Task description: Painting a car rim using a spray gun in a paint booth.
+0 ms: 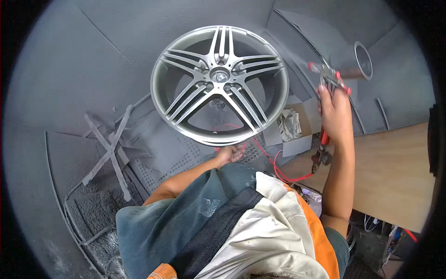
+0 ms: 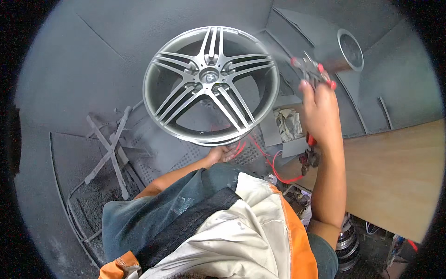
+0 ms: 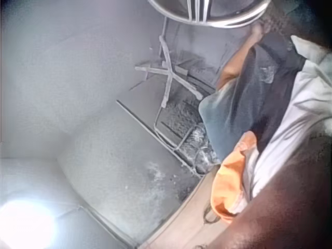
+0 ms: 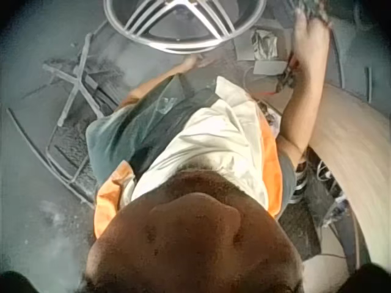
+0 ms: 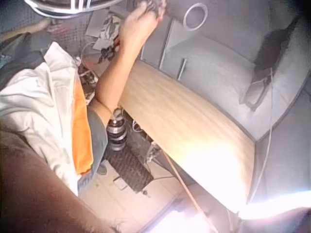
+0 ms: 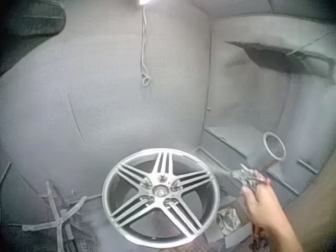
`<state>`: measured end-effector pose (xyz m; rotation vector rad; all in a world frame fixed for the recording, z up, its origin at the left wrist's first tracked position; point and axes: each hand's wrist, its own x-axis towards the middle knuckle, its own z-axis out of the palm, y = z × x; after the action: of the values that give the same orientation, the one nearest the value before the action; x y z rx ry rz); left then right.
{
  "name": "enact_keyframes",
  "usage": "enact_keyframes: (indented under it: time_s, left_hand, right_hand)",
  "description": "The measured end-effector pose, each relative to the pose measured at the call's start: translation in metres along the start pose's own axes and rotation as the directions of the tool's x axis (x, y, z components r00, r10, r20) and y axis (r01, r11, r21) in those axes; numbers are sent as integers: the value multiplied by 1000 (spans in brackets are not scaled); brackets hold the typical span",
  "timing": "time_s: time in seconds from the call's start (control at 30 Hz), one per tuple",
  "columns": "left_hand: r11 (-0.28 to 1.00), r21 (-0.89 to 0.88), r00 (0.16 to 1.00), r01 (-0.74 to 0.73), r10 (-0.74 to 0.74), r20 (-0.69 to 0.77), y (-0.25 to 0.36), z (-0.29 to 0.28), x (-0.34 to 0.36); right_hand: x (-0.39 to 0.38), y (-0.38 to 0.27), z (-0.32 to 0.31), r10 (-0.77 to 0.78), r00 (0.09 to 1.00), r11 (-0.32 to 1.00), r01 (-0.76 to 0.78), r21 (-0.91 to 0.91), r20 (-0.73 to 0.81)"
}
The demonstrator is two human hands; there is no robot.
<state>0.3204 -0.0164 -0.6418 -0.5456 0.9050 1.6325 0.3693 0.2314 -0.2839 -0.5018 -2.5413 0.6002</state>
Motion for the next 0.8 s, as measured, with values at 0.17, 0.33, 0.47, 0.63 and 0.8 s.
enact_keyframes:
  time_s: [0.17, 0.33, 0.47, 0.63, 0.8]
  left_hand:
    - [980, 146, 990, 136, -140, 19, 3, -1, -6]
    - [596, 691, 744, -408, -221, 631, 17, -49, -30]
    - [297, 729, 699, -616, -219, 680, 7, -82, -41]
    - [55, 951, 909, -305, -281, 308, 4, -149, -52]
    - [-491, 846, 892, 209, -259, -370, -6, -171, -95]
  right_hand:
    - [-84, 58, 9, 380, 921, 878, -387, 282, 82]
    - [-179, 132, 68, 552, 828, 785, -555, 275, 96]
    - [-253, 172, 111, 638, 756, 707, -651, 276, 149]
    - [-270, 159, 130, 675, 689, 647, -725, 238, 264]
    - [-274, 165, 152, 395, 899, 895, -423, 140, 192]
